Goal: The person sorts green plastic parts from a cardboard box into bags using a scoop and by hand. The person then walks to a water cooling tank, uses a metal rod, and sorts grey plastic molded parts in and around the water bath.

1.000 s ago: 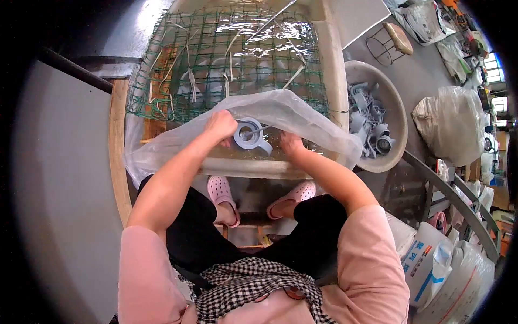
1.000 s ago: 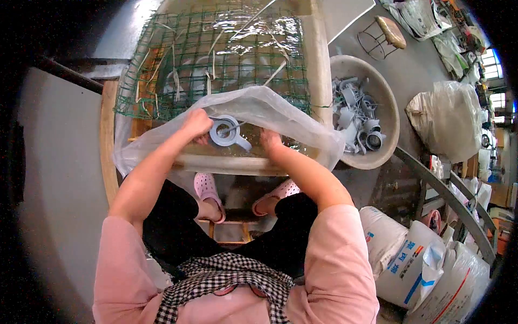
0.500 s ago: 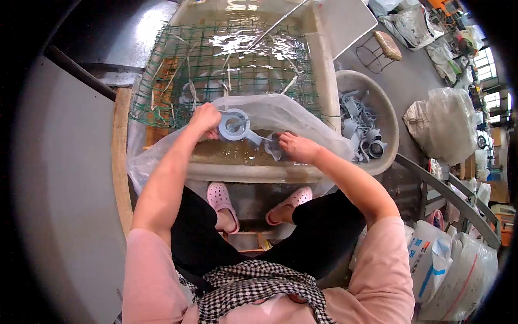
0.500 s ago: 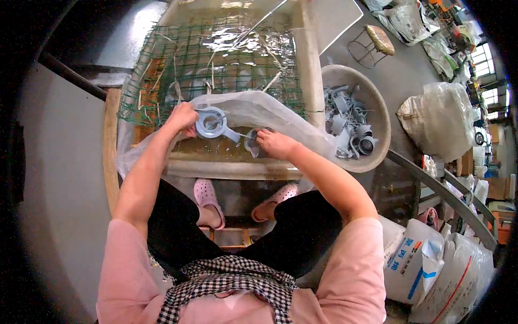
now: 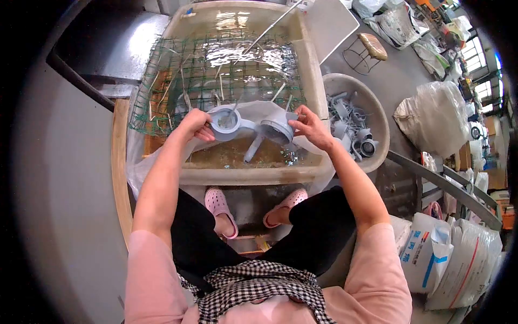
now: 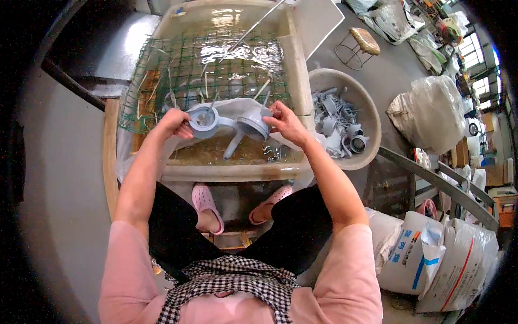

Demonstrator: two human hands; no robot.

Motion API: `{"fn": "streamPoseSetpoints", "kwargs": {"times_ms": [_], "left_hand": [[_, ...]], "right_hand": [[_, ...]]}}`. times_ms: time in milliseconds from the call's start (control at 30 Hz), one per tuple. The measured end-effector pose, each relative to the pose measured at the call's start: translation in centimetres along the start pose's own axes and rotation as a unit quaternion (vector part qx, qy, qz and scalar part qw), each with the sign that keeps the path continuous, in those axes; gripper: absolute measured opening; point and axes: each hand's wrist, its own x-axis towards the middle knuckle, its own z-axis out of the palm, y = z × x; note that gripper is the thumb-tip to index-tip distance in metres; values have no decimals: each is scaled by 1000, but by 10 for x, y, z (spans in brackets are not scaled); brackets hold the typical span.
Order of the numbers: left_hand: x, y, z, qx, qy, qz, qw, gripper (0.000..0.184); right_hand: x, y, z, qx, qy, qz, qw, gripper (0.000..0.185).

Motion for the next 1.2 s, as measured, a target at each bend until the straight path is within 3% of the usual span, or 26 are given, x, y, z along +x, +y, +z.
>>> {"fn": "streamPoseSetpoints", "kwargs": {"times_ms": [333, 733, 933, 1033, 1200], "left_hand": [[-1, 4, -18, -70, 1, 24, 997, 23], [-8, 8, -16, -56, 28, 52, 997, 21], [-2, 8, -23, -69, 36, 35, 996, 22], [-4, 8, -24, -128, 28, 48, 990, 22], [3, 4, -21, -253, -82, 60, 962, 17]], "right_hand": [[-12, -19, -20, 33, 64, -36, 997, 28], [-9, -5, -48, 291, 153, -34, 944, 26], [-11, -1, -64, 319, 182, -22, 930, 24], [-12, -2, -68, 338, 175, -46, 924, 23], [-16, -2, -75, 342, 231, -18, 911, 25]]}}
